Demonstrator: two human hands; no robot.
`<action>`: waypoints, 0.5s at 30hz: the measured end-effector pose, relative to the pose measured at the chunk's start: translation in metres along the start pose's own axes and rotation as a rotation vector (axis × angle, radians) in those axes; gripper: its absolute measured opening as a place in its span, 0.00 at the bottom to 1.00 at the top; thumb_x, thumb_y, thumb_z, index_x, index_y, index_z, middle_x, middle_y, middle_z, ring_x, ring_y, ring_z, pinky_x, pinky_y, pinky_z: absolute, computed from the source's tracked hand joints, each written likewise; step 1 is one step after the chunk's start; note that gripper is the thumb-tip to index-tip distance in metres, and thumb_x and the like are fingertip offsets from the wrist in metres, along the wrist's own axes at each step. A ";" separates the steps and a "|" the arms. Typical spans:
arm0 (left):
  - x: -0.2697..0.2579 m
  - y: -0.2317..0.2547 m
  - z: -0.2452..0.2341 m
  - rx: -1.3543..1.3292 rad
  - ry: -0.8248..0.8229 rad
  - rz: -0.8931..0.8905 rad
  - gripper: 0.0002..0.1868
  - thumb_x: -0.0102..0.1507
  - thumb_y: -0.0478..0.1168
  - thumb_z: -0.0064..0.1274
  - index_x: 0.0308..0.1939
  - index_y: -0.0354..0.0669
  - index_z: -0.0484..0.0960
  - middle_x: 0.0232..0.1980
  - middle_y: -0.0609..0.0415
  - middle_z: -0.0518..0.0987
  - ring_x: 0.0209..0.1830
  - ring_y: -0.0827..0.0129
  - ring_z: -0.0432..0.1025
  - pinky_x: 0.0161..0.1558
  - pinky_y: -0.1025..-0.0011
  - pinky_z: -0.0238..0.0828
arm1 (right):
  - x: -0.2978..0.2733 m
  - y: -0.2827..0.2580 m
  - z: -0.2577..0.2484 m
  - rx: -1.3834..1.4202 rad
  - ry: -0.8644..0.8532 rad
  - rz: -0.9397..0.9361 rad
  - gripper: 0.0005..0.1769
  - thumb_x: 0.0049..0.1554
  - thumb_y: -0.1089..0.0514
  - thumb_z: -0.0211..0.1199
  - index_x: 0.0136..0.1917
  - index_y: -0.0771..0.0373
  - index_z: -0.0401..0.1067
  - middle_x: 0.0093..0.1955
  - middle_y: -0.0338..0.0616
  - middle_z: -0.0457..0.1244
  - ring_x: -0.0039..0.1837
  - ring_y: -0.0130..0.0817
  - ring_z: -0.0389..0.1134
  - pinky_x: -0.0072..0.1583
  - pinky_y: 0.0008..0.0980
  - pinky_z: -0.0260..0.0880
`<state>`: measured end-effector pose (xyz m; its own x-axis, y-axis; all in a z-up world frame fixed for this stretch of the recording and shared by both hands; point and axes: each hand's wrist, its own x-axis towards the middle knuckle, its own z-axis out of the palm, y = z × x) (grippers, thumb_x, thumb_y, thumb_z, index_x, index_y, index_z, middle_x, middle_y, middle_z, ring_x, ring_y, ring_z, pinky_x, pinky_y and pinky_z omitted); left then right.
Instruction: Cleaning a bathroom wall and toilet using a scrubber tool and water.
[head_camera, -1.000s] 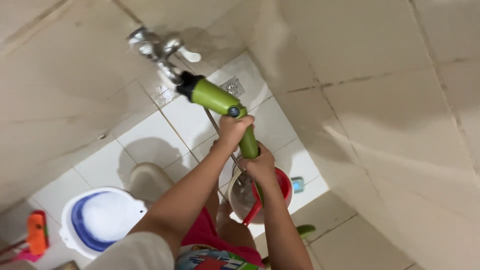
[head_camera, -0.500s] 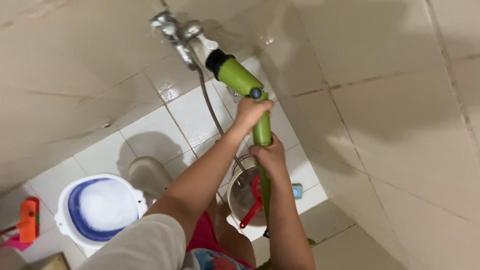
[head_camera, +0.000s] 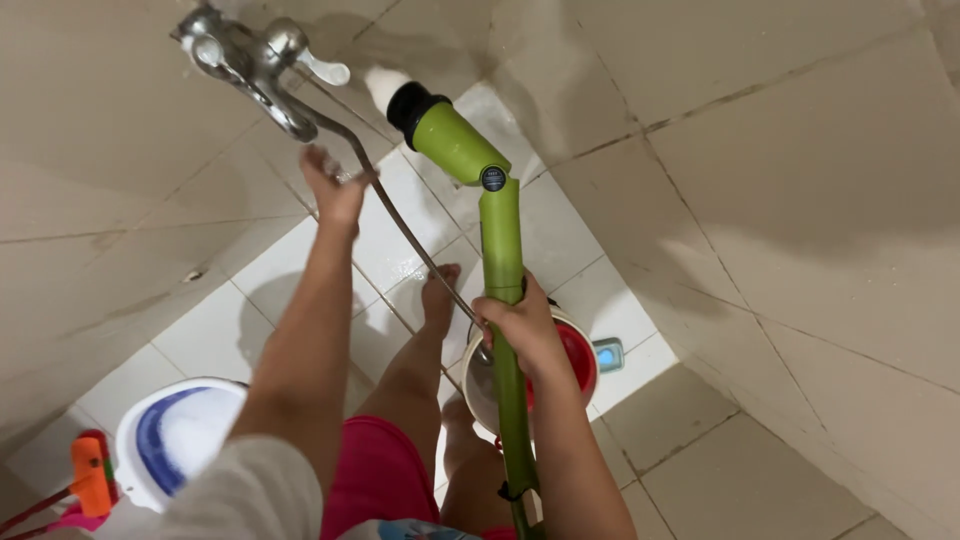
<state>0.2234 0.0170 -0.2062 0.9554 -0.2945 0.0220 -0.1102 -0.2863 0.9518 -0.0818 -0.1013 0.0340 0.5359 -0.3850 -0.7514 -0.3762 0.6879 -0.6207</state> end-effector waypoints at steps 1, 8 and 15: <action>0.003 0.013 0.006 -0.004 0.001 -0.004 0.57 0.48 0.43 0.77 0.70 0.33 0.52 0.64 0.38 0.66 0.57 0.50 0.67 0.54 0.55 0.73 | -0.002 -0.003 0.000 -0.005 0.002 0.001 0.21 0.48 0.66 0.68 0.51 0.74 0.64 0.32 0.49 0.63 0.29 0.35 0.63 0.31 0.33 0.63; -0.043 0.024 0.019 -0.231 -0.172 -0.141 0.15 0.78 0.48 0.40 0.54 0.39 0.70 0.40 0.54 0.75 0.40 0.67 0.72 0.51 0.62 0.78 | -0.007 -0.014 -0.017 -0.102 -0.010 -0.111 0.35 0.43 0.68 0.66 0.63 0.65 0.59 0.32 0.46 0.63 0.26 0.34 0.62 0.29 0.33 0.63; -0.093 0.081 -0.036 0.242 -0.033 -0.120 0.18 0.76 0.50 0.37 0.52 0.38 0.70 0.25 0.48 0.75 0.23 0.61 0.70 0.30 0.60 0.68 | -0.055 -0.005 0.008 -0.311 -0.096 -0.227 0.41 0.42 0.70 0.65 0.69 0.64 0.60 0.35 0.41 0.61 0.28 0.31 0.64 0.30 0.33 0.65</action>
<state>0.1356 0.0541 -0.1199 0.9565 -0.2740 -0.1003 -0.0628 -0.5293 0.8461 -0.1036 -0.0782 0.0803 0.6943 -0.4368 -0.5719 -0.4431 0.3667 -0.8180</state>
